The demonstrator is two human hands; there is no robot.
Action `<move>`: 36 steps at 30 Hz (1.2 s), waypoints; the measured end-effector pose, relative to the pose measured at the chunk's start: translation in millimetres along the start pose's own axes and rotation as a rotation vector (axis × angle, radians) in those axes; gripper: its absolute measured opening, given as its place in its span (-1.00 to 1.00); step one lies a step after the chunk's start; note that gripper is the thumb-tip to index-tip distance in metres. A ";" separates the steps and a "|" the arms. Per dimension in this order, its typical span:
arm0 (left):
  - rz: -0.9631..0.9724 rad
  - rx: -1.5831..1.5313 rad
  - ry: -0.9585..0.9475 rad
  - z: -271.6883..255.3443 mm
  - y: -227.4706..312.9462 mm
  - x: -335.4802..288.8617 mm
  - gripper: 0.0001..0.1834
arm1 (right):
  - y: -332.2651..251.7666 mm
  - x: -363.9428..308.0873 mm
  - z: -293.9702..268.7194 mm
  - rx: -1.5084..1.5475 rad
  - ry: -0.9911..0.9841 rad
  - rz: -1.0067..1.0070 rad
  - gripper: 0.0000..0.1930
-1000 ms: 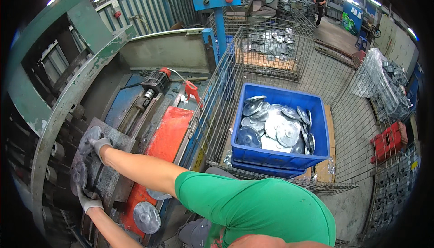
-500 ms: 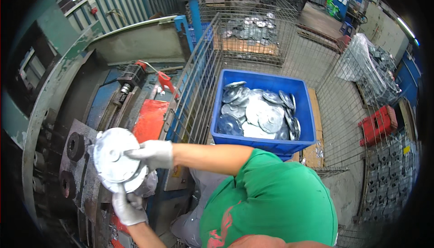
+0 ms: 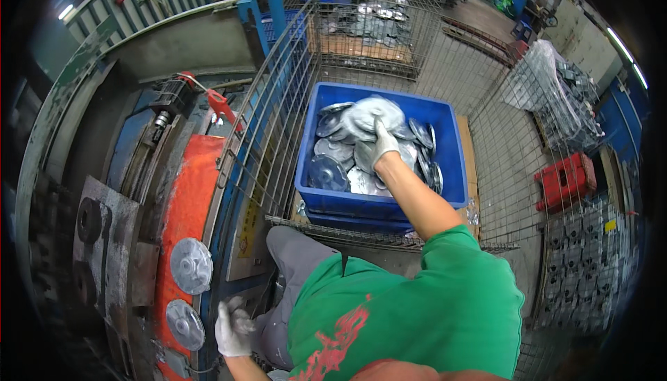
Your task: The person operates a press machine to process metal discs.
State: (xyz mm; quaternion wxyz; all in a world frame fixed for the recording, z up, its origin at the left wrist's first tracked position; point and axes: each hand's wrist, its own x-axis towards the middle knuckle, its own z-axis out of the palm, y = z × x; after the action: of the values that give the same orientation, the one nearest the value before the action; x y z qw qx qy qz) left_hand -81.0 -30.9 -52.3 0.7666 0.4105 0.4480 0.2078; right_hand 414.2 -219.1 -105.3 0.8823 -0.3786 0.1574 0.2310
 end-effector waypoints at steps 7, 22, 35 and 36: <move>0.102 -0.461 0.447 -98.2 -39.9 -11.2 -0.26 | 115.3 -132.2 105.8 -1.049 -0.692 0.174 -0.36; 0.321 -0.696 0.612 -84.6 -21.7 1.2 -0.71 | 301.7 -230.9 154.3 -0.750 -0.801 0.753 -0.71; 0.752 -0.460 0.563 -73.3 127.7 -38.7 -0.69 | 255.6 -263.2 312.5 -0.537 -1.234 0.472 -0.75; 0.743 -0.528 0.552 -79.9 149.8 -31.4 -0.71 | 271.0 -257.5 334.9 -0.525 -1.297 0.487 -0.76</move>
State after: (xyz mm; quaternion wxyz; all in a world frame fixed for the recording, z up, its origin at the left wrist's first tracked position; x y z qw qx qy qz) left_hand -158.3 69.4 65.1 0.5724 0.2646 0.3899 0.6711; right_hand 88.6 119.1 72.2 0.6022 -0.3191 -0.3765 0.6276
